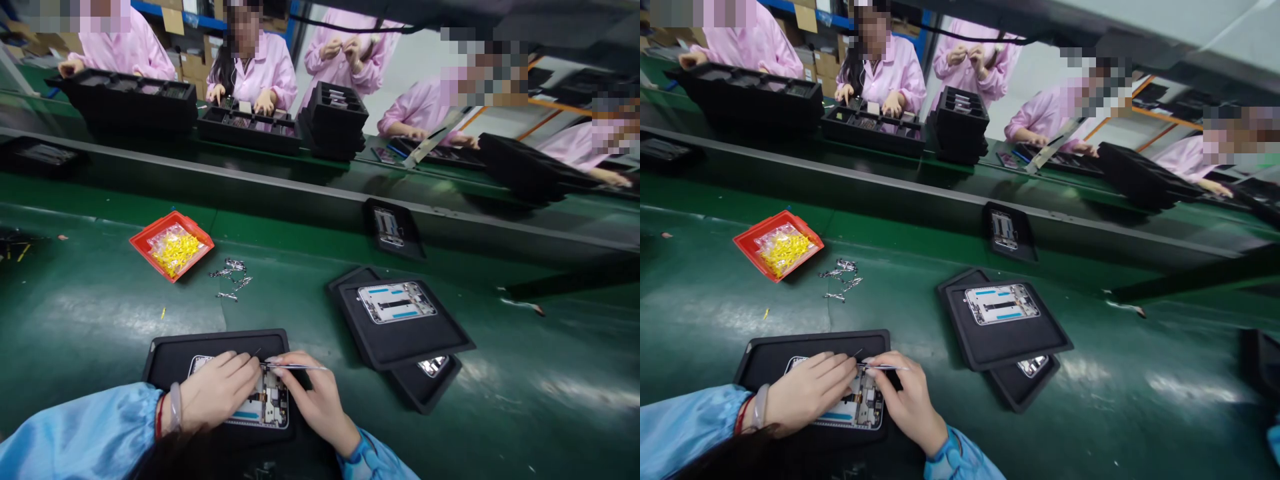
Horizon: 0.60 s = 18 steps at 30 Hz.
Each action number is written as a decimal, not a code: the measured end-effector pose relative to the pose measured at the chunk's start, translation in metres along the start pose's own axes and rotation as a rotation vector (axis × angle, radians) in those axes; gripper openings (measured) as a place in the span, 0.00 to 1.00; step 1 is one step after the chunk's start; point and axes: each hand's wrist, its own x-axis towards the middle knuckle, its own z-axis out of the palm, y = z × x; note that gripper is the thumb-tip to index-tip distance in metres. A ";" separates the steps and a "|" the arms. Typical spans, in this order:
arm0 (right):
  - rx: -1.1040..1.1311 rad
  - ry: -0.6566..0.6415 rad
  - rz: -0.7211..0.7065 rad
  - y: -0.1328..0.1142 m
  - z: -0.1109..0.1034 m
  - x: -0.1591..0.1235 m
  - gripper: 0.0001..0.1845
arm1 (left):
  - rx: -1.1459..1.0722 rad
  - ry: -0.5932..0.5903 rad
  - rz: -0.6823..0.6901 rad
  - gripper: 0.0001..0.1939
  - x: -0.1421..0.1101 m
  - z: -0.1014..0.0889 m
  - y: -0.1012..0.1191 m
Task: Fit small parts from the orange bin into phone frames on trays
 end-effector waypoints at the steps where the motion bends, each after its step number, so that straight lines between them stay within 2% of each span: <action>1: -0.021 0.014 -0.017 0.000 0.001 -0.001 0.08 | 0.002 -0.005 0.012 0.14 -0.001 0.001 0.000; 5: -0.011 0.055 -0.076 -0.004 0.001 -0.003 0.11 | 0.017 -0.034 0.067 0.13 0.000 0.002 -0.003; 9: 0.192 0.399 -0.029 -0.006 -0.001 -0.003 0.08 | 0.036 -0.027 0.079 0.13 0.003 -0.001 -0.006; 10: 0.204 0.434 0.001 -0.005 0.000 -0.004 0.08 | 0.030 -0.012 0.069 0.13 0.003 -0.002 -0.006; 11: 0.189 0.411 0.031 -0.004 0.000 -0.004 0.07 | 0.018 0.006 0.054 0.12 0.004 -0.002 -0.006; 15: 0.051 0.163 0.101 0.004 0.006 -0.008 0.09 | -0.049 0.075 -0.014 0.11 0.008 -0.004 -0.006; 18: 0.025 0.112 0.115 0.007 0.009 -0.009 0.09 | -0.063 0.110 -0.029 0.11 0.010 -0.005 -0.005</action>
